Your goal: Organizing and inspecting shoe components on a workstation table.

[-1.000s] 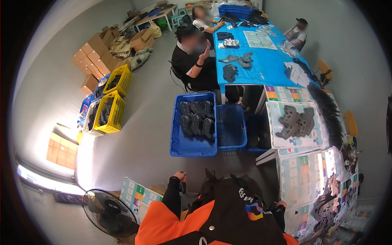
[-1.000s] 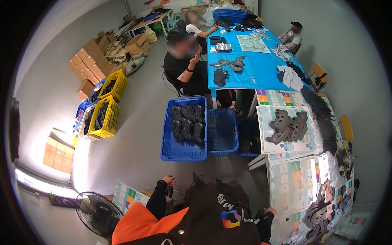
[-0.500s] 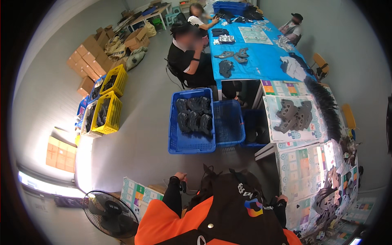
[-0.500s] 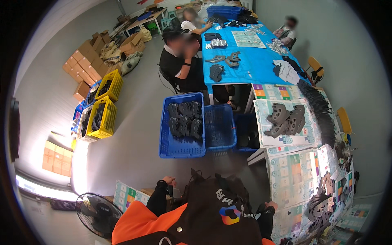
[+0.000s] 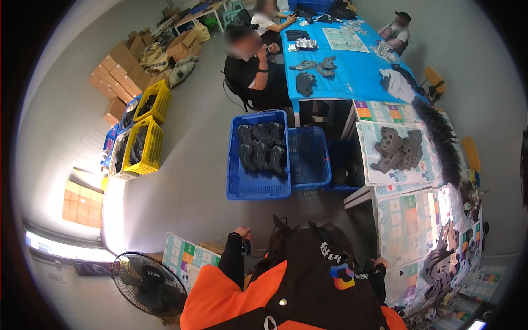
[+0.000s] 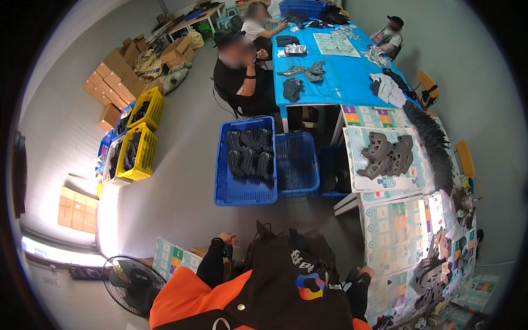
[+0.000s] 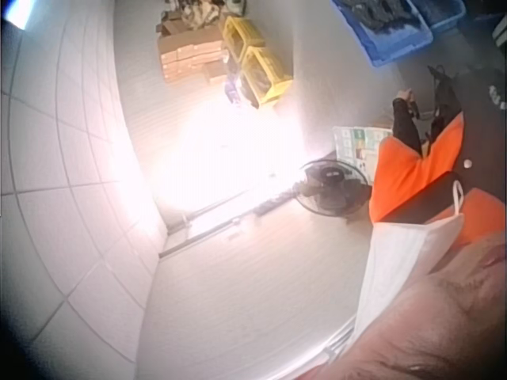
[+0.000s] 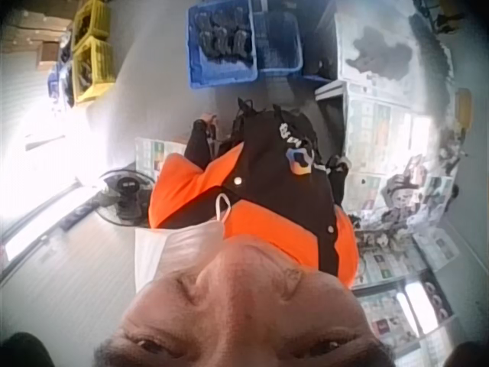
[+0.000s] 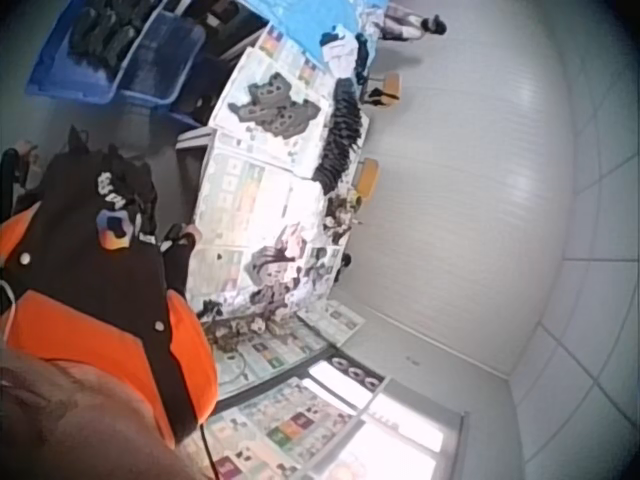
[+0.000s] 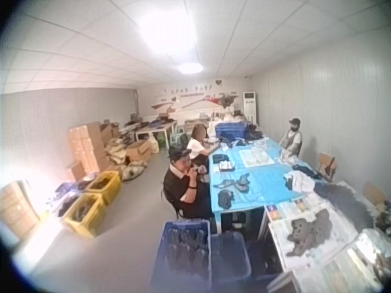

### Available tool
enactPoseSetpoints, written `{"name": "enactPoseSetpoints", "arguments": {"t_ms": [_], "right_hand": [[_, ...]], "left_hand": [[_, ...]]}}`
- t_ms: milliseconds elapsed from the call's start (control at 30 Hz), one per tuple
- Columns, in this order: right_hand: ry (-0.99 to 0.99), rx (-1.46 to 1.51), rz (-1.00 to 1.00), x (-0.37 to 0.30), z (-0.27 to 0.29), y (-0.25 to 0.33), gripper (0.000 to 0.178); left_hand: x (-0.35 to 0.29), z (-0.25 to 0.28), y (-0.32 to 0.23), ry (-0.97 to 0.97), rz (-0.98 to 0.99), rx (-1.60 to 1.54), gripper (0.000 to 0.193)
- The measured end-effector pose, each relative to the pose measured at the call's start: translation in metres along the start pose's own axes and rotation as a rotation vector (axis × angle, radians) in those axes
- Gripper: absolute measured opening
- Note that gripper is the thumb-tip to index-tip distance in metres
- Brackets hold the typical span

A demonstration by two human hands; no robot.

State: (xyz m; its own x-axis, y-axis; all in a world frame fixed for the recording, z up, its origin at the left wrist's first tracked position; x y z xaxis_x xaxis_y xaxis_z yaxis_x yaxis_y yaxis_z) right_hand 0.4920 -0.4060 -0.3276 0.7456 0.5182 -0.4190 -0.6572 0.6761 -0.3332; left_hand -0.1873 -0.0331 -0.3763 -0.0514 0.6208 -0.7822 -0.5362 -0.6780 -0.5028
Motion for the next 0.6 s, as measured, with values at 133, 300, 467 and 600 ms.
{"name": "enactPoseSetpoints", "arguments": {"t_ms": [133, 300, 467, 600], "right_hand": [[-0.037, 0.010, 0.001, -0.003, 0.004, 0.001, 0.050], [0.032, -0.002, 0.004, 0.001, 0.002, 0.000, 0.050], [0.045, 0.001, -0.002, 0.007, -0.006, -0.005, 0.050], [0.061, 0.025, 0.007, 0.010, -0.008, -0.005, 0.051]], "left_hand": [[-0.005, 0.000, -0.001, 0.041, 0.097, -0.119, 0.036], [-0.007, -0.001, 0.000, 0.047, 0.119, -0.197, 0.036], [-0.007, -0.005, 0.001, 0.037, 0.128, -0.243, 0.032], [-0.009, -0.005, 0.000, 0.034, 0.117, -0.193, 0.031]]}}
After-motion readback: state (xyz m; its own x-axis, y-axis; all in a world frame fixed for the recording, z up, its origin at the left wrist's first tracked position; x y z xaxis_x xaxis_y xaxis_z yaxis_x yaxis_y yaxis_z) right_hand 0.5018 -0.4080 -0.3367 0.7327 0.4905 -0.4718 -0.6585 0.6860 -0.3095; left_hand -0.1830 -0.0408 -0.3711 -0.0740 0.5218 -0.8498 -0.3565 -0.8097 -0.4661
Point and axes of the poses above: each hand's wrist, its own x-axis towards the middle knuckle, its own z-axis out of the back of the hand, y = z × x, the point moved 2 cm from there along x, towards the middle knuckle, and after that the axes turned 11 degrees about -y, right-handed, at the moved point
